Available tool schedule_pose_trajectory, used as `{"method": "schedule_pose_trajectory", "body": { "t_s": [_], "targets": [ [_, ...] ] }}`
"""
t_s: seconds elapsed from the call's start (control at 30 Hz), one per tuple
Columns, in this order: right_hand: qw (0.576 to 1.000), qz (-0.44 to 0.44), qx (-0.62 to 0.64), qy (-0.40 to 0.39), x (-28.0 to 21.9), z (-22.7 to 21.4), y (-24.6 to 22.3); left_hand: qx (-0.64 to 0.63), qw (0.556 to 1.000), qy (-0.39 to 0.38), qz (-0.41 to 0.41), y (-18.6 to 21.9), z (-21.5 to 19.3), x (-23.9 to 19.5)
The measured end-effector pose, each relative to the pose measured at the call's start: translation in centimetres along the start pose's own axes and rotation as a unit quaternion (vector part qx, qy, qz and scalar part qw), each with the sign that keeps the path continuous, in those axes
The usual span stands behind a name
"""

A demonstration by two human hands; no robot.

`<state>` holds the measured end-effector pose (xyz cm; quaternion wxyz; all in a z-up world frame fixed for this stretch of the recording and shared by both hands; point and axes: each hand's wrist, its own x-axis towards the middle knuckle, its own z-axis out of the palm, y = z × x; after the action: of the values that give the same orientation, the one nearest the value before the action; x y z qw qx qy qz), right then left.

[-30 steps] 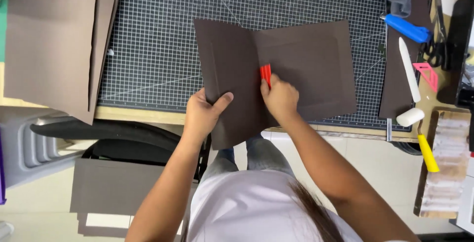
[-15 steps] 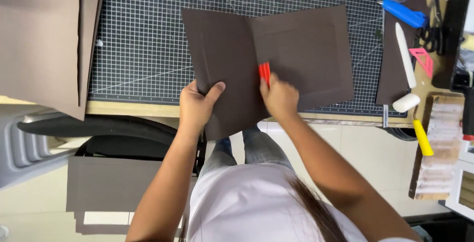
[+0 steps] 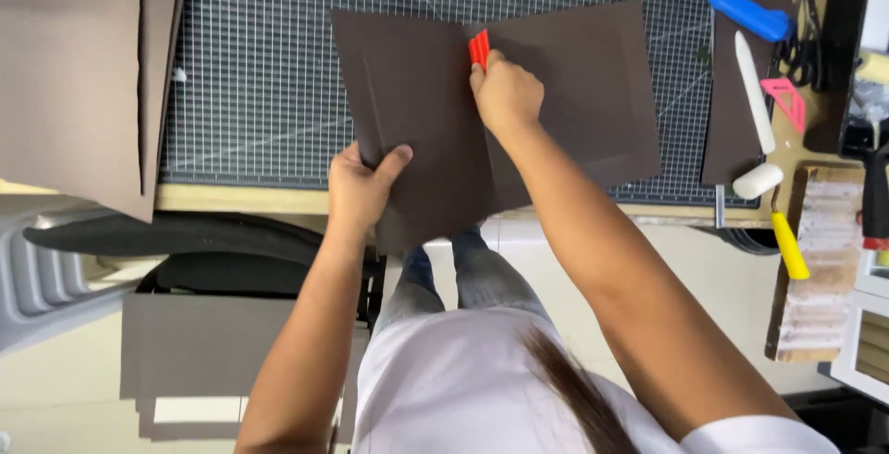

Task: Smoothing a brown paper cover onto a cardboard base using a red squeegee tool on a workshop table.

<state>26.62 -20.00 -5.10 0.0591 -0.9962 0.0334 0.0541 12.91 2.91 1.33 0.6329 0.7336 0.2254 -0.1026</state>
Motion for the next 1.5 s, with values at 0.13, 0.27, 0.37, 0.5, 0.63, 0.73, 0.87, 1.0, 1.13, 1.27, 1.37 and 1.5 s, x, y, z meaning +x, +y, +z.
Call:
{"method": "schedule_pose_trajectory", "body": {
  "t_s": [0.13,0.27,0.37,0.5,0.63,0.73,0.87,1.0,1.13,1.27,1.37,1.5],
  "targets": [
    [0.998,0.013,0.038,-0.048,-8.4,-3.3,1.1,-0.017,1.0,-0.004,-0.024,1.7,-0.3,-0.4],
    [0.98,0.027,0.037,-0.191,-15.0,-4.2,4.9,-0.058,0.997,0.003,-0.055,1.6,-0.7,-0.3],
    [0.969,0.022,0.023,-0.244,-14.1,-5.1,8.1,-0.067,0.996,0.003,-0.063,0.0,-1.2,0.9],
    [0.988,-0.006,-0.036,-0.148,-10.1,-5.4,10.9,0.041,0.998,0.038,0.013,1.2,-1.9,2.0],
    [0.993,-0.067,0.039,-0.086,-9.0,-6.1,9.8,0.06,0.994,0.08,0.033,2.8,-1.2,1.3],
    [0.969,-0.22,0.113,0.018,-10.5,-5.1,9.2,0.322,0.878,0.197,0.296,-0.2,0.3,2.2],
    [0.96,-0.263,0.088,0.031,-11.6,-1.8,9.2,0.386,0.843,0.025,0.375,-3.2,4.5,1.4],
    [0.941,-0.304,0.02,0.145,-11.1,-0.2,9.2,0.439,0.834,-0.056,0.331,-4.8,6.3,0.5],
    [0.934,-0.303,0.05,0.183,-5.7,-1.0,6.6,0.455,0.837,-0.076,0.294,-4.7,6.2,0.7],
    [0.94,-0.255,-0.003,0.225,0.2,-1.5,3.9,0.422,0.843,-0.064,0.327,-5.0,6.3,0.8],
    [0.953,-0.233,0.01,0.193,1.1,-2.7,2.9,0.38,0.846,-0.04,0.373,-4.9,6.0,0.9],
    [0.969,-0.23,0.063,0.068,-4.5,0.0,6.6,0.432,0.85,-0.07,0.294,-5.1,6.2,0.7]
  ]
}}
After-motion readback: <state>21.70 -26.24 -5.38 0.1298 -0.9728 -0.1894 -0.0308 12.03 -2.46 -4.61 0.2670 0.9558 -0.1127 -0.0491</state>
